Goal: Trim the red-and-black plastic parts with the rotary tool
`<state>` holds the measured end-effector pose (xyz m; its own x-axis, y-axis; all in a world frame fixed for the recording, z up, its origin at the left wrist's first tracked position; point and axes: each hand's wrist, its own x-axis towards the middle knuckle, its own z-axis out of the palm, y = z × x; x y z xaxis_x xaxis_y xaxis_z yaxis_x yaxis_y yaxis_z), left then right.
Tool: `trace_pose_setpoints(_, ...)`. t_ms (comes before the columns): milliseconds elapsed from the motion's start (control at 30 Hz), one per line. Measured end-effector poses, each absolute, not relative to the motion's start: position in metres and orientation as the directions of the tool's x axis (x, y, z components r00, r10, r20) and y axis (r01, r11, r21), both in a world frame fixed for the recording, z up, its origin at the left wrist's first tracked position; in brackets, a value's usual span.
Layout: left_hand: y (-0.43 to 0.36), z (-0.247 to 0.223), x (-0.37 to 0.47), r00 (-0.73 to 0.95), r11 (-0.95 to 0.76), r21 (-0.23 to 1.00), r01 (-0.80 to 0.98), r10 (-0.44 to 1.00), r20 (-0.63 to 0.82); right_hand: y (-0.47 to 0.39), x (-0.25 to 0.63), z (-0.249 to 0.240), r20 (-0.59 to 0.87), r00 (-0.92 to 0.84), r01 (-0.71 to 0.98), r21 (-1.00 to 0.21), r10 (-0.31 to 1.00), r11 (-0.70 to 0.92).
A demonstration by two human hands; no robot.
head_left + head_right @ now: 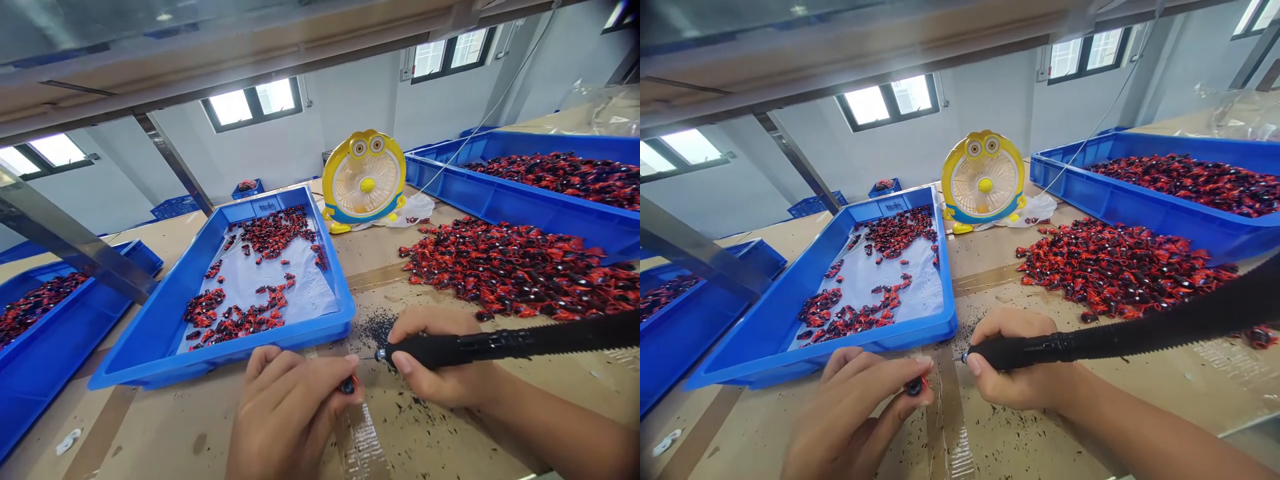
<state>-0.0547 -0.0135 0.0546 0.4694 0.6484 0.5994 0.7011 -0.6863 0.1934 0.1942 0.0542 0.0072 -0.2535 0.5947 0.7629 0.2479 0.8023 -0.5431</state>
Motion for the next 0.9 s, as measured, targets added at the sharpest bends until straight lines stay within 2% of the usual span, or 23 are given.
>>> trace_pose_setpoints(233,0.004,0.021,-0.042,0.299,-0.607,0.454,0.652,0.756,0.582,0.053,0.195,0.01,0.796,-0.188,0.224,-0.536,0.576,0.814)
trace_pose_setpoints(433,0.01,0.01,-0.045,0.296,-0.631,0.483,0.607,0.743,0.6,0.044,0.192,0.013,0.791,-0.168,0.191,-0.559,0.588,0.807)
trace_pose_setpoints(700,0.008,-0.001,-0.049,0.364,-0.673,0.568,0.474,0.737,0.569,0.029,0.193,0.019,0.7,-0.138,0.136,-0.687,0.7,0.714)
trace_pose_setpoints(800,0.006,-0.004,-0.051,0.385,-0.664,0.619,0.419,0.748,0.54,0.027,0.194,0.023,0.693,-0.161,0.151,-0.687,0.703,0.711)
trace_pose_setpoints(900,0.004,-0.005,-0.052,0.406,-0.663,0.614,0.427,0.748,0.525,0.028,0.197,0.027,0.694,-0.221,0.137,-0.674,0.686,0.726)
